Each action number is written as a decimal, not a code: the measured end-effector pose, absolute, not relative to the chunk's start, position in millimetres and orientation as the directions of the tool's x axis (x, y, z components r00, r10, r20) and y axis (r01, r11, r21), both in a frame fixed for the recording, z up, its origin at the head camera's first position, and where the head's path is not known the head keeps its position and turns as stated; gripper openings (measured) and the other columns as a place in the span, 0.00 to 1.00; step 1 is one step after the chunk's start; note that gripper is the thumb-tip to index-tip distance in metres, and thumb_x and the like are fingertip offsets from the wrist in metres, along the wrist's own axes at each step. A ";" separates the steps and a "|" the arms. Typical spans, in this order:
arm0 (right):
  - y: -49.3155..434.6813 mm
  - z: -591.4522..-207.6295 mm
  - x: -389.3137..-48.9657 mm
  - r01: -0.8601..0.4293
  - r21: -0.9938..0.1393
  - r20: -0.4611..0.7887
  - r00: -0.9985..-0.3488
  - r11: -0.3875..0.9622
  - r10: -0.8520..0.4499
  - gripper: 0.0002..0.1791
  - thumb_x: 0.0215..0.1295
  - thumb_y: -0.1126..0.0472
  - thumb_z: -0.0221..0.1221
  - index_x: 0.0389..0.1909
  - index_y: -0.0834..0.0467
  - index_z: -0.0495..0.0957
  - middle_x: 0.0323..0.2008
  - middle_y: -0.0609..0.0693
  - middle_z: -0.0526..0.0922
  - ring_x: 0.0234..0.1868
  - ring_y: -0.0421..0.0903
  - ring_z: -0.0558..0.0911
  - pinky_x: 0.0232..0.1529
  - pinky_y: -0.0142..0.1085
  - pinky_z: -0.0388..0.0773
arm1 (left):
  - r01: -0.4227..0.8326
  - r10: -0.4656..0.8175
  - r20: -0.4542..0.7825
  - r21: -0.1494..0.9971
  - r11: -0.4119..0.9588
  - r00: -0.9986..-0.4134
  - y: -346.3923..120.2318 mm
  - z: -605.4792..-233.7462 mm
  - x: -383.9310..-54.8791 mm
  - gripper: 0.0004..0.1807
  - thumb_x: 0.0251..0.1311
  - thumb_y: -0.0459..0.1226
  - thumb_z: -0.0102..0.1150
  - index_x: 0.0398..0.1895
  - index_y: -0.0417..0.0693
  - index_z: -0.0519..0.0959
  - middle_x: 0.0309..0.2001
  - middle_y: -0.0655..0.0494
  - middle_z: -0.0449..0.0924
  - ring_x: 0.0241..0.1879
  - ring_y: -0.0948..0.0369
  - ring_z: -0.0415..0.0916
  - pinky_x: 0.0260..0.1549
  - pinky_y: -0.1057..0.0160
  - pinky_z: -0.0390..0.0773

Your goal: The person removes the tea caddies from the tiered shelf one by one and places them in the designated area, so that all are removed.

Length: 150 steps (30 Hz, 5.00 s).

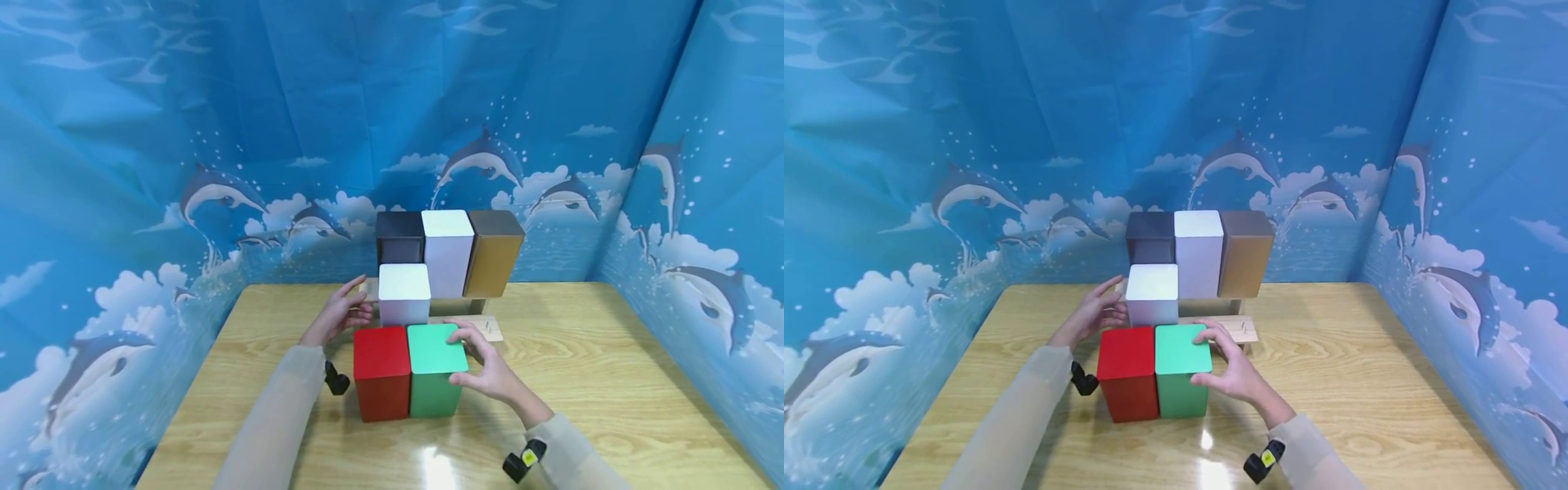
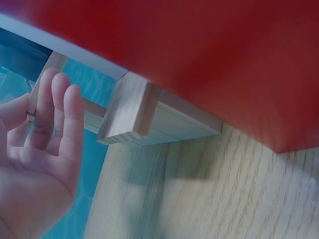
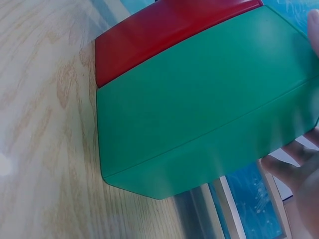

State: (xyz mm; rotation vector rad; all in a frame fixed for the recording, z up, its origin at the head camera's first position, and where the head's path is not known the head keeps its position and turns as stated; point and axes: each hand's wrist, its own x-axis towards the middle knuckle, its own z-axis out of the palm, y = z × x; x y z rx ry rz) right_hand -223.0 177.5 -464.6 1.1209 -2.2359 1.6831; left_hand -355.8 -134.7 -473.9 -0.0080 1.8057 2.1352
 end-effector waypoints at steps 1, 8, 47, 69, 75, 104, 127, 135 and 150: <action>178.3 -465.1 -223.9 -0.627 -0.774 0.516 -0.708 0.092 -0.482 0.32 0.44 0.73 0.67 0.53 0.62 0.66 0.65 0.61 0.57 0.63 0.56 0.64 0.57 0.57 0.64 | -0.260 0.256 -0.221 0.957 -0.131 -0.941 -134.6 -473.9 -355.8 0.28 0.67 0.41 0.49 0.69 0.64 0.59 0.29 0.46 0.80 0.26 0.57 0.80 0.32 0.56 0.82; 182.0 -464.1 -225.4 -0.672 -0.740 0.578 -0.661 0.034 -0.479 0.31 0.51 0.66 0.66 0.56 0.67 0.65 0.63 0.68 0.58 0.62 0.55 0.65 0.56 0.48 0.69 | -0.263 0.251 -0.224 0.955 -0.135 -0.942 -133.4 -473.4 -355.8 0.27 0.67 0.41 0.50 0.68 0.65 0.61 0.29 0.46 0.80 0.26 0.57 0.80 0.33 0.55 0.81; 166.5 -395.4 -229.4 -0.681 -0.708 0.591 -0.716 0.186 -0.370 0.22 0.56 0.80 0.56 0.53 0.74 0.67 0.59 0.71 0.64 0.57 0.52 0.71 0.52 0.53 0.71 | -0.273 0.258 -0.233 0.953 -0.132 -0.938 -135.8 -475.4 -356.4 0.26 0.66 0.41 0.52 0.66 0.69 0.63 0.32 0.46 0.80 0.28 0.56 0.80 0.36 0.55 0.81; 144.4 -357.6 -255.7 -0.620 -0.706 0.495 -0.777 0.341 -0.389 0.23 0.60 0.68 0.60 0.57 0.68 0.70 0.63 0.66 0.61 0.62 0.60 0.64 0.53 0.57 0.69 | -0.277 0.261 -0.232 0.949 -0.151 -0.937 -135.9 -475.4 -355.7 0.27 0.66 0.42 0.51 0.67 0.67 0.61 0.31 0.46 0.80 0.28 0.56 0.80 0.35 0.55 0.81; 140.6 -358.5 -260.2 -0.615 -0.708 0.481 -0.780 0.347 -0.400 0.23 0.59 0.68 0.61 0.56 0.68 0.71 0.62 0.67 0.61 0.60 0.60 0.64 0.52 0.58 0.69 | -0.283 0.246 -0.242 0.948 -0.145 -0.938 -135.4 -476.2 -356.7 0.26 0.66 0.42 0.52 0.66 0.69 0.63 0.32 0.46 0.80 0.29 0.56 0.80 0.35 0.55 0.81; 133.4 -370.5 -267.2 -0.586 -0.738 0.445 -0.795 0.334 -0.413 0.23 0.56 0.67 0.64 0.54 0.67 0.72 0.63 0.68 0.58 0.60 0.62 0.64 0.52 0.58 0.70 | -0.284 0.257 -0.240 0.947 -0.151 -0.936 -135.4 -474.7 -356.7 0.28 0.66 0.41 0.51 0.68 0.65 0.60 0.30 0.46 0.80 0.27 0.57 0.80 0.35 0.55 0.81; 137.1 -375.5 -278.0 -0.629 -0.741 0.469 -0.735 0.234 -0.490 0.20 0.50 0.72 0.66 0.45 0.67 0.71 0.64 0.67 0.59 0.64 0.61 0.59 0.58 0.58 0.63 | -0.294 0.218 -0.262 0.947 -0.129 -0.940 -133.0 -476.2 -358.6 0.26 0.65 0.43 0.53 0.66 0.68 0.63 0.33 0.44 0.80 0.29 0.55 0.80 0.35 0.55 0.81; 137.4 -376.3 -279.9 -0.620 -0.752 0.465 -0.739 0.222 -0.488 0.20 0.50 0.71 0.66 0.45 0.68 0.71 0.63 0.67 0.60 0.64 0.61 0.61 0.58 0.57 0.64 | -0.294 0.218 -0.264 0.948 -0.120 -0.940 -133.8 -476.5 -358.5 0.26 0.64 0.43 0.54 0.66 0.70 0.64 0.35 0.44 0.80 0.30 0.55 0.80 0.37 0.55 0.81; 141.1 -380.1 -284.8 -0.591 -0.788 0.482 -0.766 0.171 -0.426 0.17 0.49 0.72 0.67 0.40 0.69 0.74 0.60 0.67 0.65 0.60 0.60 0.66 0.58 0.51 0.67 | -0.299 0.232 -0.264 0.946 -0.129 -0.936 -133.1 -474.8 -356.3 0.26 0.65 0.43 0.52 0.66 0.70 0.63 0.34 0.44 0.80 0.30 0.55 0.80 0.37 0.54 0.80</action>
